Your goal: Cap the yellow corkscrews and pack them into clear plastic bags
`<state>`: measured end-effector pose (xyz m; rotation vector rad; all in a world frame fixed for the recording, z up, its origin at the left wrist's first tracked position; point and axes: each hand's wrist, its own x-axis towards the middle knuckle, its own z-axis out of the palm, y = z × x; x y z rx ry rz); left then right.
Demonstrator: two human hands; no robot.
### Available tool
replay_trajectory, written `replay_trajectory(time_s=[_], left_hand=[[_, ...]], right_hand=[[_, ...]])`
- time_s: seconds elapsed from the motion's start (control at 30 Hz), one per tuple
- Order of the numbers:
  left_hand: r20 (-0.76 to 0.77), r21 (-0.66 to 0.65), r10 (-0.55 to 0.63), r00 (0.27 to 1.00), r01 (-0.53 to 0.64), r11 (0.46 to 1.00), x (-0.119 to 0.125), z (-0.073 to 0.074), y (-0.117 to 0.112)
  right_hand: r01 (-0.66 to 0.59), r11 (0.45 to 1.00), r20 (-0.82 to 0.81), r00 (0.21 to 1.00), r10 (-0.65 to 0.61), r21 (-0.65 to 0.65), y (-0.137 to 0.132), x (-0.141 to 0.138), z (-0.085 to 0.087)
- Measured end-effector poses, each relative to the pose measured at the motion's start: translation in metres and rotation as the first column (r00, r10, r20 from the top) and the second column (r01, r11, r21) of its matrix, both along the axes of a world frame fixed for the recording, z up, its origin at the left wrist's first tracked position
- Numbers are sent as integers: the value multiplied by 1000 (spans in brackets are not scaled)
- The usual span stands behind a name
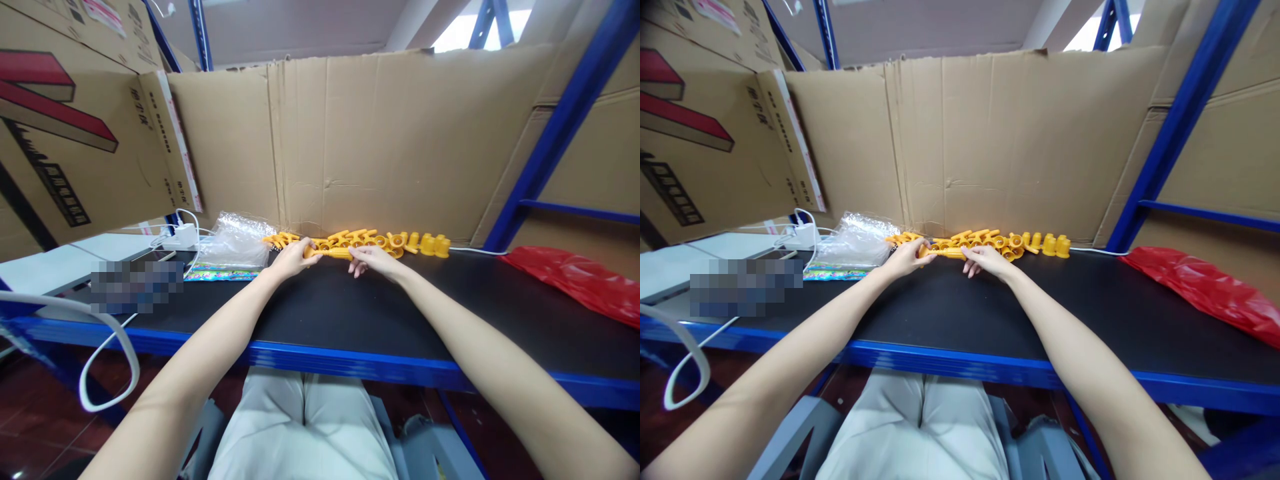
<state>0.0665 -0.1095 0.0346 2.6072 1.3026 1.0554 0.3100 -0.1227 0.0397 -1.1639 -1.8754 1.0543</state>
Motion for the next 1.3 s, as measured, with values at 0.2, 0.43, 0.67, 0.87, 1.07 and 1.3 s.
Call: replay_trajectory(time_s=[0.2,0.43,0.67,0.87,1.07,1.3], left_hand=[[-1,-6,7,1000,-7,1000,0,0,0],[-17,-4,8,1000,-8,1000,1,0,0],[-9,24,-3,1000,4,1000,2,0,0],[-8,23,-2,1000,2,1000,3,1,-3],[-13,41,4,1000,-3,999,2,-1,-1],[45,20,26,999,-27,999,4,5,-4]], right_hand=[[30,999,-20,999,-31,-42,-2,0,1],[33,999,-71,997,-33,3,-2,1,1],[61,997,-78,995,-64,-46,-4,-5,3],[64,989,-161,983,-86,-134,-4,-8,2],[117,965,-196,967,-165,-233,-7,-14,2],[76,878,-485,810,-330,-472,-3,-23,19]])
